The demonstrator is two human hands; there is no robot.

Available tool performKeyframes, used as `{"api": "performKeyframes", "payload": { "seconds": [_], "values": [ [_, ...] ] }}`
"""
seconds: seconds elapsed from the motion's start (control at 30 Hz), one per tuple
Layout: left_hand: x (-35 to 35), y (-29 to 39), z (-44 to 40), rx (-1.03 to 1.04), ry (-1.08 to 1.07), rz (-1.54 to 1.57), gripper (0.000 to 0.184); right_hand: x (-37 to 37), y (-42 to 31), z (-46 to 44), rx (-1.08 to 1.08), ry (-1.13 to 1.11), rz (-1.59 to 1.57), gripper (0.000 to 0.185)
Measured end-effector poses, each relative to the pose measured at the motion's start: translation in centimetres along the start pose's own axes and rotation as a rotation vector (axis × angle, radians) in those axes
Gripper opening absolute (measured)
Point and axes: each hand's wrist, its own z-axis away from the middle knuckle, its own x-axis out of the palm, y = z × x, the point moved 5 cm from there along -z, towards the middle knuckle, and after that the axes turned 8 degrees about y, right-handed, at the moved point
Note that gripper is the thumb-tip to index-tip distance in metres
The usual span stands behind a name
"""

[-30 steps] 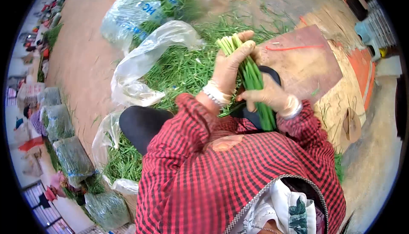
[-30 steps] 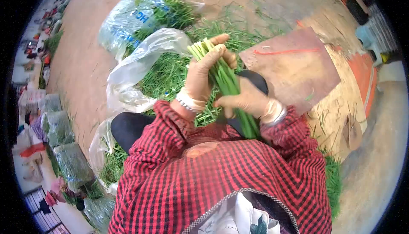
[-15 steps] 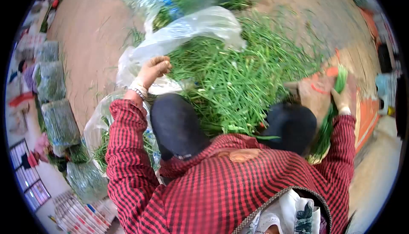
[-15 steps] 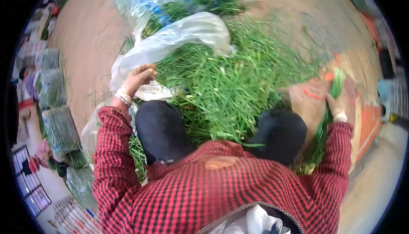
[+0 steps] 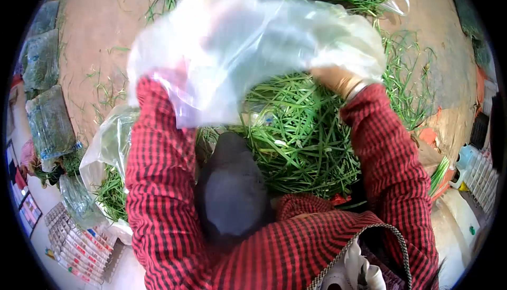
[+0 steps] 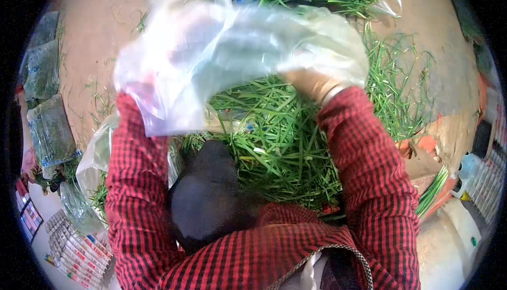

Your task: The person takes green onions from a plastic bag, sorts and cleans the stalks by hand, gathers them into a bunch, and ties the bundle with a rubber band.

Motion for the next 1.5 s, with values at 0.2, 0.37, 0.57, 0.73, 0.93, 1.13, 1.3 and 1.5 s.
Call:
{"api": "performKeyframes", "payload": {
  "seconds": [0.2, 0.37, 0.57, 0.73, 0.93, 1.13, 1.3, 1.5],
  "values": [
    [0.0, 6.2, -4.5, 0.256, 0.082, -0.283, 0.052, -2.3, 20.9, -5.5, 0.363, 0.203, -0.299, 0.054],
    [2.3, -2.9, -1.9, 0.343, 0.239, -0.520, 0.059, 0.8, 14.4, -5.7, 0.073, 0.297, -0.141, 0.061],
    [-4.9, -13.8, 5.1, -0.276, 0.255, -0.905, 0.066, 4.7, 27.5, -9.9, 0.609, 0.125, 0.043, 0.047],
    [-8.9, -19.3, 11.4, -0.503, 0.143, -1.043, 0.059, 6.4, 26.7, -10.9, 0.514, 0.242, -0.129, 0.041],
    [-12.4, -21.5, 14.0, -0.584, 0.065, -1.095, 0.053, 10.9, 14.6, -9.3, 0.226, 0.100, -1.086, 0.034],
    [-12.9, -18.3, 15.7, -0.504, 0.173, -1.228, 0.034, 12.2, 1.9, -11.6, 0.052, -0.177, -0.334, 0.048],
    [-13.6, -5.6, 10.6, -0.144, 0.397, -0.727, 0.039, 1.7, -0.8, -12.6, -0.121, 0.001, -0.767, 0.038],
    [-14.8, -0.8, 0.2, 0.182, 0.449, -0.028, 0.048, -1.3, -3.9, -11.9, -0.176, 0.159, -0.678, 0.037]
  ]
}}
